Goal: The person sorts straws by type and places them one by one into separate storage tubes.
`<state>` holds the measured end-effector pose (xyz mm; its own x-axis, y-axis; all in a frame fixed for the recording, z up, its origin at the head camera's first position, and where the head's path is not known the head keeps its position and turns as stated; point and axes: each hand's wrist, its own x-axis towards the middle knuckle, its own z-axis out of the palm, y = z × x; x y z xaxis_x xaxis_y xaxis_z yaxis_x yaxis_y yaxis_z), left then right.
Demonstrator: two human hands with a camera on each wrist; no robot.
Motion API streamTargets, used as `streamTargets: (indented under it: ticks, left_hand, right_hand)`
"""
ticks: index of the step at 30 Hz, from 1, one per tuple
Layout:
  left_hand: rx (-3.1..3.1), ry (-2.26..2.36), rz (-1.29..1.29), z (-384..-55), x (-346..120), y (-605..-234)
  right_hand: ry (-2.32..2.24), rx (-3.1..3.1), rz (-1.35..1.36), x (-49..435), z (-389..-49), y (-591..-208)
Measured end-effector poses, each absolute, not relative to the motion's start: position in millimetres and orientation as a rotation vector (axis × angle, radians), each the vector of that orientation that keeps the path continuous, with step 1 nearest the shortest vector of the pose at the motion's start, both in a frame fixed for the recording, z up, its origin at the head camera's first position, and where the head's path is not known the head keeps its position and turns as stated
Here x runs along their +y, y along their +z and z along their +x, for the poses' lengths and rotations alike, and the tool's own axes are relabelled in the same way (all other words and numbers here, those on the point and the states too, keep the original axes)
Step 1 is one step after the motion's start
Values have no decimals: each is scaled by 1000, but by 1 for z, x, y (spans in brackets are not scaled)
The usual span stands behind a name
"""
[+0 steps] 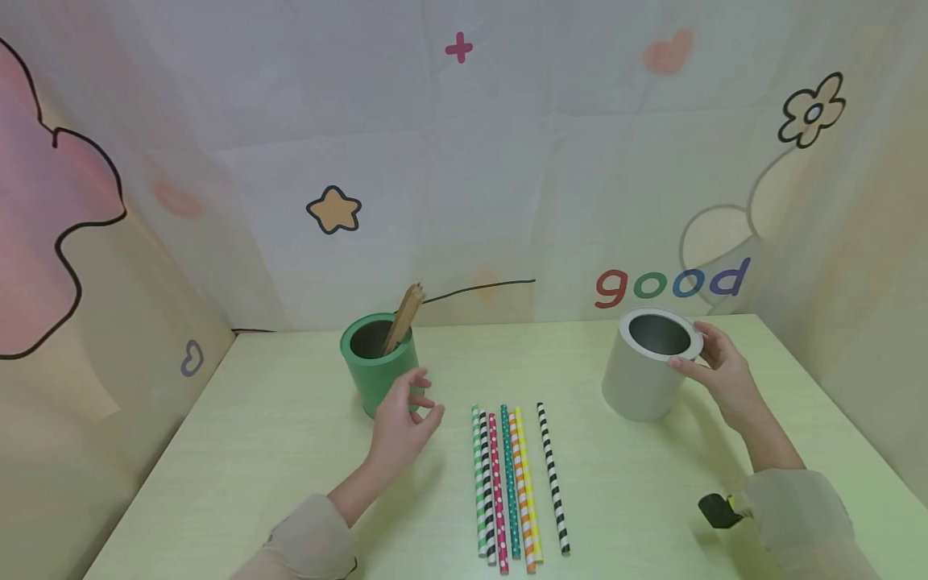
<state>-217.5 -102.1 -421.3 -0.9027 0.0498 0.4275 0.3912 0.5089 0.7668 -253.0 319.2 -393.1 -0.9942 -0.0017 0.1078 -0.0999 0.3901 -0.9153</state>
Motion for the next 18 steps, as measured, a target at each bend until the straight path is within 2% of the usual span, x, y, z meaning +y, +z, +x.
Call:
streamTargets:
  ticks: [10, 18]
  left_hand:
    - [-2816, -1367, -279, -222, -81, -441]
    - [-2994, -1231, -319, -229, -73, -453]
  right_hand:
    - [1660, -2564, 85, 320, -254, -394]
    - [1649, -2582, 67, 320, -254, -393]
